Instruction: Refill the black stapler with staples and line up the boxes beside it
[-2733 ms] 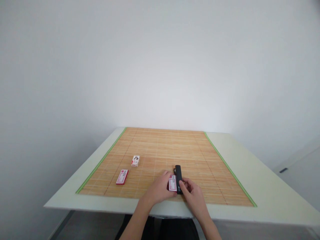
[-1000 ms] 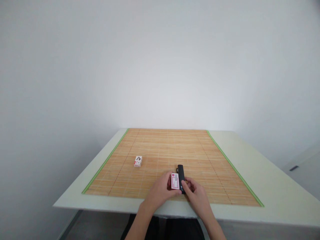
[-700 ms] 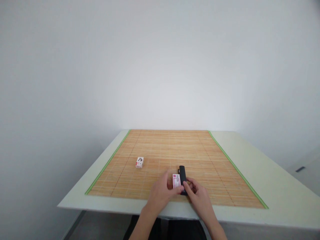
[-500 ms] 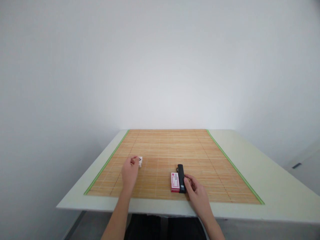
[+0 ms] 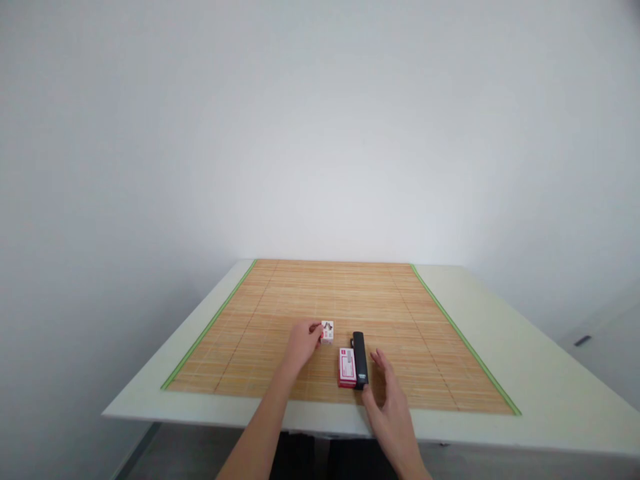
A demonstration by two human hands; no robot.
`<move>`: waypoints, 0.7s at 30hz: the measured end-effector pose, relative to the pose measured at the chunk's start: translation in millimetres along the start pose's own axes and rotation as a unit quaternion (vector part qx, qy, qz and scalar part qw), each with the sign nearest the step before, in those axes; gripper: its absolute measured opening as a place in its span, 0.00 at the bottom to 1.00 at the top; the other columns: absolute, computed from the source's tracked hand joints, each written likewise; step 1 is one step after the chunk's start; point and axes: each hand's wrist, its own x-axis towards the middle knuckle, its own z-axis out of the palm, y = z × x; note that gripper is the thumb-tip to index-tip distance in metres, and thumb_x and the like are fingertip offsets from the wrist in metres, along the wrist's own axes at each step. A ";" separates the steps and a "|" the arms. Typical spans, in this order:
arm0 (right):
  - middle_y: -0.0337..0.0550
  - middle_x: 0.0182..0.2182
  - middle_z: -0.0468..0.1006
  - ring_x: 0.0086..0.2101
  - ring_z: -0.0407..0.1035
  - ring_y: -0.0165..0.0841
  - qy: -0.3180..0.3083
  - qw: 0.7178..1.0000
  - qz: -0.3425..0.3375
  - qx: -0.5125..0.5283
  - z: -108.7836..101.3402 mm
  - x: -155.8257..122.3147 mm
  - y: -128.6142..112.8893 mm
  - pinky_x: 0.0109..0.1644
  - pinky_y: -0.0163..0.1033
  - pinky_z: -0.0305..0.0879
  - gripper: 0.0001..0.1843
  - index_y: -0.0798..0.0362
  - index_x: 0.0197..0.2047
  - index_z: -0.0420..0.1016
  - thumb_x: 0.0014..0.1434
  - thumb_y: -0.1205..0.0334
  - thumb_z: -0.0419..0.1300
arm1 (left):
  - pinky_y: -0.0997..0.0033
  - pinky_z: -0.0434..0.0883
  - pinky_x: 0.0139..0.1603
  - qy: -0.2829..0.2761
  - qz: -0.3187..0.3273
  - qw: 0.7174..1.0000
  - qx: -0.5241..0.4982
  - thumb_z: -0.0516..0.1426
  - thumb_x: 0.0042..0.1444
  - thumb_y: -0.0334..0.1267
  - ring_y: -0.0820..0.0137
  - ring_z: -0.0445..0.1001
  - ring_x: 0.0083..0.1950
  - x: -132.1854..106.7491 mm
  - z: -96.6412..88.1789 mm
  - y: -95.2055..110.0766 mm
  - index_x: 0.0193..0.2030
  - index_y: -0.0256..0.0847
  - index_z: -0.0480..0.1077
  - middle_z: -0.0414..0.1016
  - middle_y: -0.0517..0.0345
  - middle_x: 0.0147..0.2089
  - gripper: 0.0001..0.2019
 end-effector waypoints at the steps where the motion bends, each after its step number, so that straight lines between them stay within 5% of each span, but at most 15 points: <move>1: 0.54 0.70 0.64 0.68 0.59 0.49 -0.008 0.999 -0.017 -0.036 2.8 -3.4 1.1 0.73 0.60 0.53 0.39 0.52 0.76 0.53 0.65 0.53 0.56 | 0.65 0.74 0.42 -0.004 0.011 1.000 -0.004 0.55 0.65 0.46 0.62 0.80 0.37 -1.3 9.0 4.8 0.49 0.39 0.81 0.85 0.49 0.43 0.18; 6: 0.48 0.72 0.62 0.70 0.57 0.50 -0.016 0.983 -0.062 -0.171 12.3 -13.0 0.3 0.76 0.62 0.43 0.43 0.49 0.78 0.48 0.63 0.56 0.57 | 0.62 0.72 0.54 -0.001 0.036 0.999 -0.010 0.56 0.65 0.45 0.58 0.80 0.50 -9.8 33.0 14.7 0.50 0.39 0.82 0.84 0.45 0.50 0.17; 21: 0.52 0.71 0.64 0.70 0.57 0.47 -0.070 0.964 -0.101 -0.237 12.7 -8.2 2.5 0.76 0.62 0.44 0.37 0.49 0.78 0.47 0.71 0.52 0.53 | 0.65 0.72 0.51 0.027 0.008 0.999 -0.041 0.53 0.68 0.48 0.61 0.81 0.48 -48.2 40.5 23.6 0.48 0.40 0.80 0.84 0.47 0.48 0.17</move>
